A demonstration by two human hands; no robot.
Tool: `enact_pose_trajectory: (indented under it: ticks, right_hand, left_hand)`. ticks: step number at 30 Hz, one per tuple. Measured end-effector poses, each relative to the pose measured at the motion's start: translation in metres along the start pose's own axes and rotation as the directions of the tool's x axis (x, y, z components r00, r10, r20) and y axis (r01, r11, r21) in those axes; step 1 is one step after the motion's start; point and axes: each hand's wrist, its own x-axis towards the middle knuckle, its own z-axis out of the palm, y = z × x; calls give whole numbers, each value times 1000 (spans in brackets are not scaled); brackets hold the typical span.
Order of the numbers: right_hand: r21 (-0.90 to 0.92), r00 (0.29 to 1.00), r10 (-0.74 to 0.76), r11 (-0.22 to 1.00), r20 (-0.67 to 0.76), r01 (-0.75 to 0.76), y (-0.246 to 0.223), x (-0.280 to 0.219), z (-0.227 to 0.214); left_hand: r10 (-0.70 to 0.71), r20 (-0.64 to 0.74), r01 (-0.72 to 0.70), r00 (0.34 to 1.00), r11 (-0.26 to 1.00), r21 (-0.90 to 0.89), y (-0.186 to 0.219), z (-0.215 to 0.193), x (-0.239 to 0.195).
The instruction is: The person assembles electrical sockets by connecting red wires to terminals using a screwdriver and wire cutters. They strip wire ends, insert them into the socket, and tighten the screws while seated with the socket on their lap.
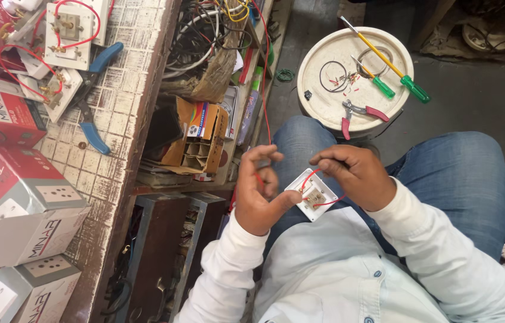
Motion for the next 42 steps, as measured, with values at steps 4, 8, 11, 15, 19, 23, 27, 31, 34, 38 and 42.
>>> enact_pose_trajectory:
  ticks: [4, 8, 11, 15, 19, 23, 27, 31, 34, 38, 42]
  right_hand:
    - [167, 998, 58, 985, -27, -52, 1, -11, -1]
    - [183, 994, 105, 978, -20, -100, -2, -12, 1]
    - [91, 988, 118, 988, 103, -127, -8, -18, -6]
    - [149, 950, 28, 986, 311, -78, -19, -20, -17]
    - [211, 883, -5, 972, 469, -106, -24, -17, -24]
    - [215, 894, -57, 976, 444, -45, -27, -14, -23]
    - [46, 933, -205, 979, 296, 201, -33, -20, -14]
    - [-159, 953, -282, 942, 111, 297, -40, -35, -1]
    - [-111, 952, -289, 948, 97, 299, -39, -40, 4]
    - [44, 979, -135, 991, 153, 130, -31, -38, -2]
    - [197, 958, -38, 980, 283, -20, -28, -35, -8]
  left_hand:
    - [107, 4, -99, 994, 909, 406, 32, 5, 2]
    - [351, 129, -372, 928, 829, 418, 45, 19, 0]
    - [297, 87, -307, 951, 878, 367, 47, 23, 0]
    - [170, 88, -187, 982, 947, 262, 49, 28, 6]
    - [33, 155, -75, 987, 959, 272, 52, 29, 14]
    - [-203, 169, 158, 965, 956, 247, 47, 22, 13]
    - [-269, 224, 277, 937, 961, -3, 22, 19, 0]
    - [-393, 269, 453, 880, 864, -219, -1, 22, -5]
    - [-422, 260, 484, 869, 833, -266, 6, 18, -4]
    - [251, 222, -309, 942, 907, 287, 47, 11, 3]
    - [320, 354, -456, 879, 783, 424, 75, 12, 6]
